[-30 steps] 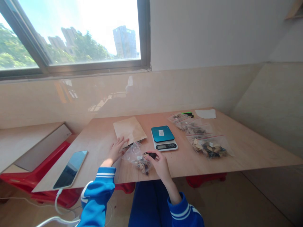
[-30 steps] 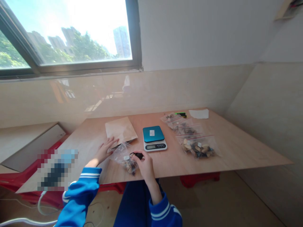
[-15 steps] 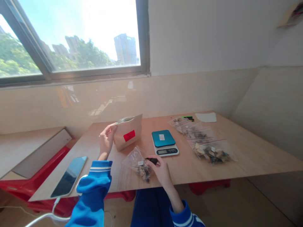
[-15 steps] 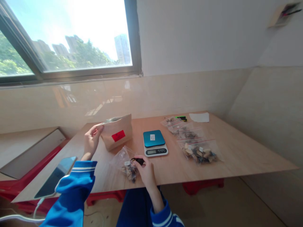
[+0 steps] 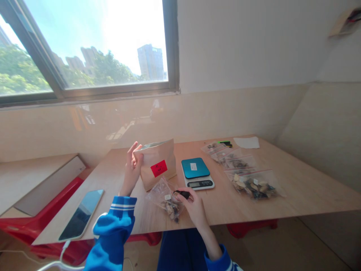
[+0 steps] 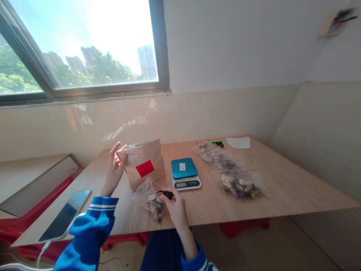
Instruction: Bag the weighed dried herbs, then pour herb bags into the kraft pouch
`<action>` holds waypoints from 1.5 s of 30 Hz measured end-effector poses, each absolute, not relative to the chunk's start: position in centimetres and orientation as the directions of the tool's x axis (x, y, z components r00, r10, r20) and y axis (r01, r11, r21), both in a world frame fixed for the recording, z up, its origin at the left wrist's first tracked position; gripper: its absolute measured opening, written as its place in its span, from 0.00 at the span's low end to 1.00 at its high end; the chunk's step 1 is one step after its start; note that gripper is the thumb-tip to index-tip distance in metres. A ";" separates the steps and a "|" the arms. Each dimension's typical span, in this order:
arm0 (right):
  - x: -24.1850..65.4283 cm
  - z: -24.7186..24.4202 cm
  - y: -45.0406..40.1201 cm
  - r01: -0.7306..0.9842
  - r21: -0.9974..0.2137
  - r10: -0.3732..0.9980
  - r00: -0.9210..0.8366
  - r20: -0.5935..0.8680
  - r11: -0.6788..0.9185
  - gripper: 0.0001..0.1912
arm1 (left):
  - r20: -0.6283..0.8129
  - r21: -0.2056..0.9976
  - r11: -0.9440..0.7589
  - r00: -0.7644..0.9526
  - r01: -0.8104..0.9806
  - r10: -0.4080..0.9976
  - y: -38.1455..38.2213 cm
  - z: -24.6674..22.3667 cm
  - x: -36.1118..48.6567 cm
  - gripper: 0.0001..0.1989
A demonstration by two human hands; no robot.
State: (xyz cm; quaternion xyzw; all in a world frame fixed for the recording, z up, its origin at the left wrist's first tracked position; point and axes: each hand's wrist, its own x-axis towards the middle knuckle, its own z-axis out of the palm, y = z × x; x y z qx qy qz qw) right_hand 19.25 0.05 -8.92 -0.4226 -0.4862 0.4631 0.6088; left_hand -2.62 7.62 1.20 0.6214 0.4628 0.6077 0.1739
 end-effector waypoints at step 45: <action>16.2 6.0 11.6 0.318 -0.402 0.512 -0.512 0.690 0.859 0.13 | 0.682 0.690 -0.635 -0.019 0.347 0.731 7.6 0.6 -2.7 0.15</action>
